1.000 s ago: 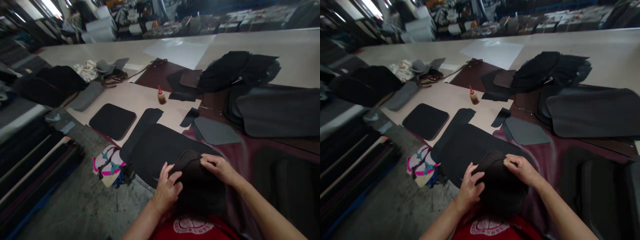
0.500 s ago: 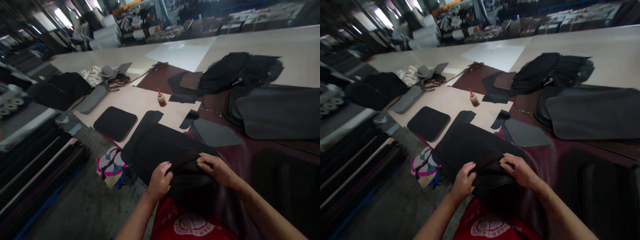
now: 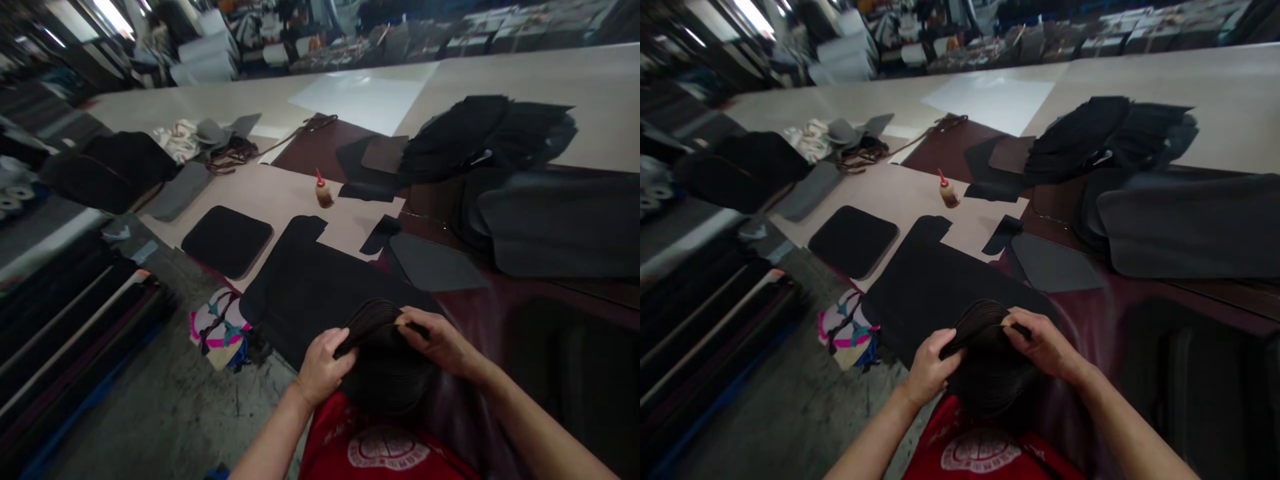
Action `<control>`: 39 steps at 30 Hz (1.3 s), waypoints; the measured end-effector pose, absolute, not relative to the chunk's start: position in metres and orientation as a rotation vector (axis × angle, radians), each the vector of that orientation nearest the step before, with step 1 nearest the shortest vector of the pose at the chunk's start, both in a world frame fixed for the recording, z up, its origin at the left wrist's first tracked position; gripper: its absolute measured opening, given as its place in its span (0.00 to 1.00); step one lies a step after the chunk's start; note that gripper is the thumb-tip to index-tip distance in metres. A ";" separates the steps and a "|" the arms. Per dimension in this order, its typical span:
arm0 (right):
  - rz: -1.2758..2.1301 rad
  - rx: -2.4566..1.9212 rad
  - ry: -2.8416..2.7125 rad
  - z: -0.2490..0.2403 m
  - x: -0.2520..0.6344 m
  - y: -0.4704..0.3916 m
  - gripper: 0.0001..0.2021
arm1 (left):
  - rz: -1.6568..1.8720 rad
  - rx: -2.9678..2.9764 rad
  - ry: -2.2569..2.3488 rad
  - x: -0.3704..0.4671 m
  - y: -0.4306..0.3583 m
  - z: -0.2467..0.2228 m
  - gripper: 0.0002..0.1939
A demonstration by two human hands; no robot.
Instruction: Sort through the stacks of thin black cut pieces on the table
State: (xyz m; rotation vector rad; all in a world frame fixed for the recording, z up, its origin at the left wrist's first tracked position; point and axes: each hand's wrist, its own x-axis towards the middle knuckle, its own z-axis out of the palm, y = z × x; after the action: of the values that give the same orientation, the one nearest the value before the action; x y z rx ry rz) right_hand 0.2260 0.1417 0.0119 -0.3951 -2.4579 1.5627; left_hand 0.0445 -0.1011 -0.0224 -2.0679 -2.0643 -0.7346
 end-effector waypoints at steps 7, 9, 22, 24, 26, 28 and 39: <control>1.682 -0.387 -2.415 0.011 0.226 0.141 0.10 | -0.689 -2.125 -2.140 0.045 -0.101 -0.013 0.13; 1.707 -0.367 -2.406 0.015 0.226 0.141 0.10 | -0.687 -2.145 -2.190 0.045 -0.101 -0.012 0.15; 1.758 -0.207 -2.521 0.019 0.225 0.142 0.10 | -0.729 -2.262 -2.522 0.060 -0.109 0.007 0.26; 1.670 -0.183 -2.525 0.018 0.221 0.142 0.10 | -0.762 -2.278 -2.626 0.058 -0.115 0.013 0.39; 1.589 -0.163 -2.538 0.018 0.217 0.143 0.10 | -0.784 -2.329 -2.772 0.053 -0.121 0.021 0.51; 1.547 -0.162 -2.536 0.020 0.215 0.143 0.09 | -0.915 -2.319 -2.953 0.047 -0.125 0.029 0.49; 1.269 -0.168 -2.476 0.038 0.229 0.110 0.14 | -1.261 -1.792 -2.865 0.034 -0.097 0.009 0.42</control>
State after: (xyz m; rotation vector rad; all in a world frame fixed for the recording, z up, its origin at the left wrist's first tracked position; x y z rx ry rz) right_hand 0.2288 0.1101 0.0384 -0.1683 -2.4763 1.2691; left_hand 0.0343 -0.0970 0.0093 -1.7916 -2.8650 -1.2606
